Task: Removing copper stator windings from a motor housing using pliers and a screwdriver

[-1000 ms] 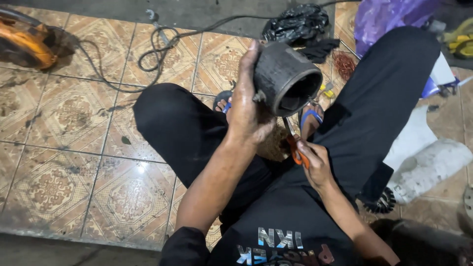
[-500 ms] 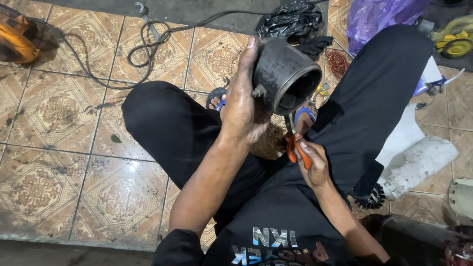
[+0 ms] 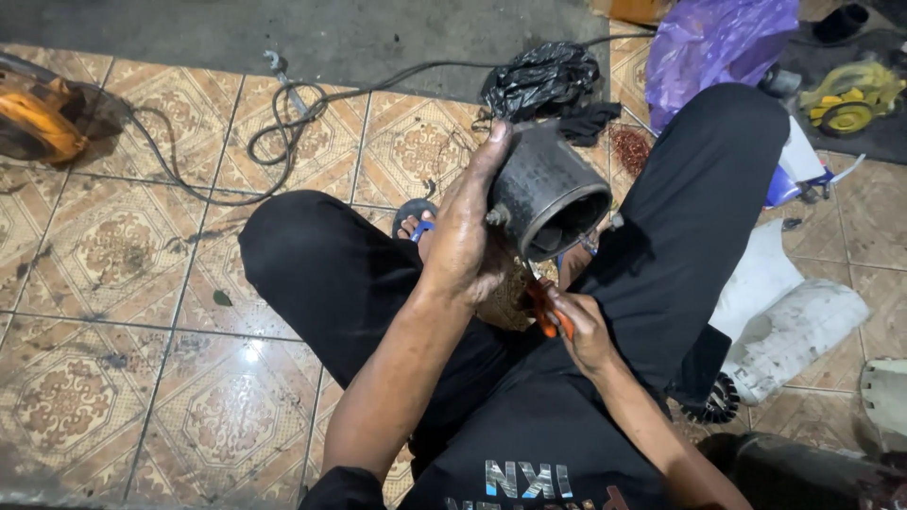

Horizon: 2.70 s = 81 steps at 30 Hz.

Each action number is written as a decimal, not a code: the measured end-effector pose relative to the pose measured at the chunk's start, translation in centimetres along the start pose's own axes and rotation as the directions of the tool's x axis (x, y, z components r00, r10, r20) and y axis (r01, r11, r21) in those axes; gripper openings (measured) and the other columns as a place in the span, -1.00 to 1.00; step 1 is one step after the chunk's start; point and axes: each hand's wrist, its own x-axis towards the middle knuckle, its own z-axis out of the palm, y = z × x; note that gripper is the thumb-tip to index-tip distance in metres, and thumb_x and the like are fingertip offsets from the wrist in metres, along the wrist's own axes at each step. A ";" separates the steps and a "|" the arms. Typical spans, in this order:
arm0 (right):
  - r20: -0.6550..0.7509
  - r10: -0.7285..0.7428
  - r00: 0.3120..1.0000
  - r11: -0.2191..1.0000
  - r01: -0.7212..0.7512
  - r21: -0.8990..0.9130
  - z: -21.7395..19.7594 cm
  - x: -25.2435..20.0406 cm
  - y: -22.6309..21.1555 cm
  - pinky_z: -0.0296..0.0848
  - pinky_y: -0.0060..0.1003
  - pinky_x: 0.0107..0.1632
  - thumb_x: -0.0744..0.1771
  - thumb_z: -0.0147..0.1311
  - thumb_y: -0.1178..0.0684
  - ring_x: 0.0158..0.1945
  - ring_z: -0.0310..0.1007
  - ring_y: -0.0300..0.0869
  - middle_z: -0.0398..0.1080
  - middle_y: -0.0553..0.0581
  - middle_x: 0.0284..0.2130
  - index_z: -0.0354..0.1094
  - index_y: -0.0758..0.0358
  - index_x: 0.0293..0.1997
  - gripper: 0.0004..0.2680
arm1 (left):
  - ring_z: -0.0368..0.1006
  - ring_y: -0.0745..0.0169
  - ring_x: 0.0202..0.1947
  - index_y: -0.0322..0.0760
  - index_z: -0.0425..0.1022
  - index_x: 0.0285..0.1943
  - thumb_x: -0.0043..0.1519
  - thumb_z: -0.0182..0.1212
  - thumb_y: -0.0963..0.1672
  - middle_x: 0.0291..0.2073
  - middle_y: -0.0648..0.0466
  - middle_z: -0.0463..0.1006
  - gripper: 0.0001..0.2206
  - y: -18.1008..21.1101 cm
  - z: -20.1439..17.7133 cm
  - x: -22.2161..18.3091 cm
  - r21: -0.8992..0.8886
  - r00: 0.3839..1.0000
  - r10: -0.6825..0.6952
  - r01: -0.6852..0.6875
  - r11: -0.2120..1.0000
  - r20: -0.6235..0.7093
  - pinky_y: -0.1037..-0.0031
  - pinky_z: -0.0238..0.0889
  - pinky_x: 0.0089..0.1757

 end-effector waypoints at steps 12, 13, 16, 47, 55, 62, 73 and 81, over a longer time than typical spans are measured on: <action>-0.074 -0.084 0.994 0.994 0.079 -0.072 -2.6 1.0 3.6 0.23 -0.38 -0.49 0.33 0.11 0.22 -0.58 0.07 -0.31 0.06 0.03 -0.69 0.25 0.30 -0.62 -0.76 | 0.39 -0.39 0.12 -0.53 0.30 0.30 0.20 0.30 0.10 0.07 -0.43 0.41 -0.32 -0.4 -0.5 0.6 0.029 0.999 0.010 -0.009 1.000 -0.038 -0.24 0.37 0.03; -0.073 -0.084 0.994 0.994 0.078 -0.075 -2.0 0.8 2.9 0.23 -0.38 -0.49 0.33 0.11 0.22 -0.58 0.07 -0.31 0.06 0.03 -0.69 0.25 0.30 -0.62 -0.76 | 0.39 -0.39 0.12 -0.53 0.30 0.30 0.20 0.30 0.10 0.07 -0.43 0.41 -0.32 -0.5 -0.7 0.7 0.025 0.999 0.011 -0.010 1.000 -0.038 -0.24 0.37 0.03; -0.098 -0.160 0.982 0.987 0.157 -0.037 -0.6 0.2 1.0 0.22 -0.39 -0.46 0.34 0.12 0.23 -0.55 0.11 -0.28 0.09 0.07 -0.67 0.26 0.32 -0.57 -0.78 | 0.44 -0.32 0.06 -0.51 0.34 0.24 0.20 0.34 0.09 0.02 -0.39 0.42 -0.36 -0.8 -1.1 1.0 -0.016 0.999 0.028 -0.028 0.999 -0.043 -0.20 0.42 -0.01; 0.246 -0.850 0.466 0.218 0.736 -0.641 11.2 1.2 -18.5 0.55 -0.10 -0.21 0.24 0.39 0.43 -0.35 0.58 0.18 0.47 0.38 -0.42 0.44 0.55 -0.35 -0.86 | 0.44 -0.29 -0.08 -0.60 0.30 0.23 0.24 0.12 0.19 -0.15 -0.37 0.41 -0.27 0.4 2.0 -2.6 0.445 0.949 0.315 -0.280 0.850 -0.004 -0.12 0.44 -0.04; 0.272 -0.900 0.341 0.143 0.819 -0.556 11.4 1.3 -17.6 0.55 0.01 -0.24 0.22 0.35 0.46 -0.41 0.55 0.22 0.47 0.43 -0.44 0.37 0.55 -0.51 -0.83 | 0.39 0.03 -0.17 -0.52 0.39 0.15 0.23 0.13 0.20 -0.23 -0.12 0.39 -0.32 -0.6 2.4 -3.1 0.389 0.905 0.400 -0.321 0.863 -0.141 0.18 0.41 -0.06; 0.113 -0.580 0.807 0.815 0.573 0.088 8.5 -2.5 -16.7 0.39 -0.08 -0.20 0.33 0.18 0.12 -0.49 0.20 -0.13 0.16 0.07 -0.67 0.34 0.31 -0.44 -0.84 | 0.51 0.02 -0.22 -0.43 0.52 0.03 0.15 0.33 0.15 -0.24 -0.14 0.52 -0.43 0.4 2.6 -2.6 0.039 0.934 0.300 -0.298 0.954 -0.192 0.08 0.49 -0.11; 0.433 0.001 0.901 0.781 -0.271 0.563 3.0 -7.4 -14.2 0.36 0.23 -0.25 0.41 -0.13 0.05 0.12 0.14 0.22 0.44 0.11 -0.06 0.59 0.28 -0.07 -0.74 | 0.50 0.17 -0.08 -0.37 0.58 0.13 0.21 0.28 0.03 -0.12 -0.01 0.61 -0.55 0.3 1.0 -2.5 -0.006 0.951 0.307 -0.307 0.952 -0.027 0.37 0.35 -0.02; 0.432 0.175 0.885 0.666 -0.429 0.610 2.5 -6.8 -10.2 0.08 0.01 0.29 0.44 -0.19 -0.04 0.28 0.23 0.03 0.23 0.01 -0.60 0.40 0.30 -0.04 -0.75 | 0.53 -0.44 -0.03 -0.48 0.34 0.31 0.37 0.21 0.07 0.09 -0.49 0.49 -0.46 -1.4 -0.3 -2.1 -0.590 0.938 0.086 0.138 0.795 0.335 -0.12 0.44 0.07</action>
